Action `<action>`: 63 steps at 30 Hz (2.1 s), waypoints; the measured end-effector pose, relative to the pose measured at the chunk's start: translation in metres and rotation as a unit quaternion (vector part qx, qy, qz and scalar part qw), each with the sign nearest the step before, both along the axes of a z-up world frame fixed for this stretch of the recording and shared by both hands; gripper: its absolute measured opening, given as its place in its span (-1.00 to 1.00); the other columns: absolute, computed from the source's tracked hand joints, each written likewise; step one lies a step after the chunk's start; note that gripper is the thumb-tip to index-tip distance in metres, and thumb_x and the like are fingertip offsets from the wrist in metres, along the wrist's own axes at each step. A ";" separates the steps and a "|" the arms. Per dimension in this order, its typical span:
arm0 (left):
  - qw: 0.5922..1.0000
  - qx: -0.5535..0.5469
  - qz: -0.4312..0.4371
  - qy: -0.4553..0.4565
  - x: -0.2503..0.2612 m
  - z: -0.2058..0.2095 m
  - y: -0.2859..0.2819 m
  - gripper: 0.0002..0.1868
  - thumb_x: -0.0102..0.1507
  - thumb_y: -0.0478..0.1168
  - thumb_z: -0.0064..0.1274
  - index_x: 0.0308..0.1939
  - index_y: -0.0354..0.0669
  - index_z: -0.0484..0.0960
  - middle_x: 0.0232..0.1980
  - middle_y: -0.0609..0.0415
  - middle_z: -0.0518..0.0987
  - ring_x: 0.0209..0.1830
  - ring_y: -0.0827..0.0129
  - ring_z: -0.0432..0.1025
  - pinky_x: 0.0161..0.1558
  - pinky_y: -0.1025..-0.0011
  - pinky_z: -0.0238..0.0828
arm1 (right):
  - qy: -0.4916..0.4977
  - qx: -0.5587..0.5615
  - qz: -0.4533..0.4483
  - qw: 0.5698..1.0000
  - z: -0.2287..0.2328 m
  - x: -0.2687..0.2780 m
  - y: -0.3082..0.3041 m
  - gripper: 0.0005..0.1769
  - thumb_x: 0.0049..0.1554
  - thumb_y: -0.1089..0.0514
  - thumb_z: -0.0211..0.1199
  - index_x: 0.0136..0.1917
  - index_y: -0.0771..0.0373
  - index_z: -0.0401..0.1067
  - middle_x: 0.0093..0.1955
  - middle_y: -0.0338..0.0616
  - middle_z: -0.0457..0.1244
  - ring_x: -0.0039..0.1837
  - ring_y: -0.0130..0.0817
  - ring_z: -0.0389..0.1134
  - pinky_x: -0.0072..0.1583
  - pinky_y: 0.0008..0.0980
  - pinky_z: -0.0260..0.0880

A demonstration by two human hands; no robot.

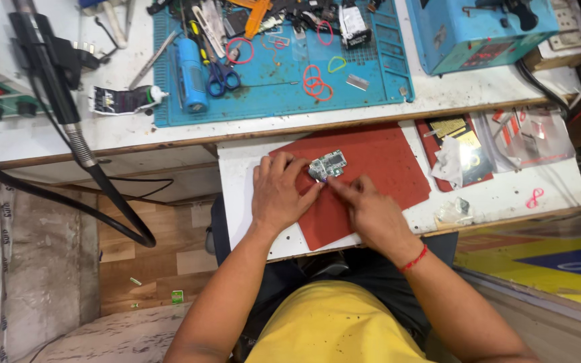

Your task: The person uses a small tool to scrape and clean the surface of a small electronic circuit board placed on a red mat. They repeatedly rub the tool across the board's components and traces, occasionally lifting the board to inspect it. The workspace is cluttered with various tools and electronic parts.

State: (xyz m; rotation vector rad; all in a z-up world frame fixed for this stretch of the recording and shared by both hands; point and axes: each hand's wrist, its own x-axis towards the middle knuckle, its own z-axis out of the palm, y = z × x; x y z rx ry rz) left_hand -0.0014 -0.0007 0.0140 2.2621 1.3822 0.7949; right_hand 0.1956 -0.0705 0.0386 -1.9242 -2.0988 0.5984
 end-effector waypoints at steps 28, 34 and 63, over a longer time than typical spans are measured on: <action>1.000 -0.002 0.007 0.003 0.000 0.000 0.001 -0.52 0.07 0.07 0.37 -0.01 0.01 0.66 -0.01 0.13 0.45 0.05 0.13 0.28 0.04 0.14 0.18 | -0.042 0.060 -0.026 0.997 -0.007 0.004 0.009 -0.36 0.12 0.31 0.07 0.42 -0.14 0.42 0.01 -0.03 0.26 -0.19 0.09 0.39 -0.19 0.01 0.42; 1.000 -0.006 0.002 0.001 -0.002 -0.004 0.001 -0.51 0.08 0.06 0.38 0.01 0.00 0.66 0.00 0.15 0.45 0.05 0.15 0.28 0.04 0.14 0.18 | -0.034 0.055 -0.023 0.998 -0.006 0.014 0.007 -0.42 0.19 0.29 0.07 0.44 -0.09 0.42 0.01 -0.02 0.27 -0.16 0.08 0.38 -0.16 0.02 0.41; 1.000 0.005 0.002 0.003 0.001 -0.004 0.000 -0.53 0.10 0.06 0.40 0.01 0.02 0.68 0.00 0.15 0.45 0.02 0.18 0.27 0.04 0.17 0.18 | -0.029 0.063 0.003 0.998 0.000 0.015 0.000 -0.32 0.13 0.35 0.05 0.48 -0.04 0.37 0.08 0.05 0.27 -0.20 0.12 0.38 -0.15 0.01 0.43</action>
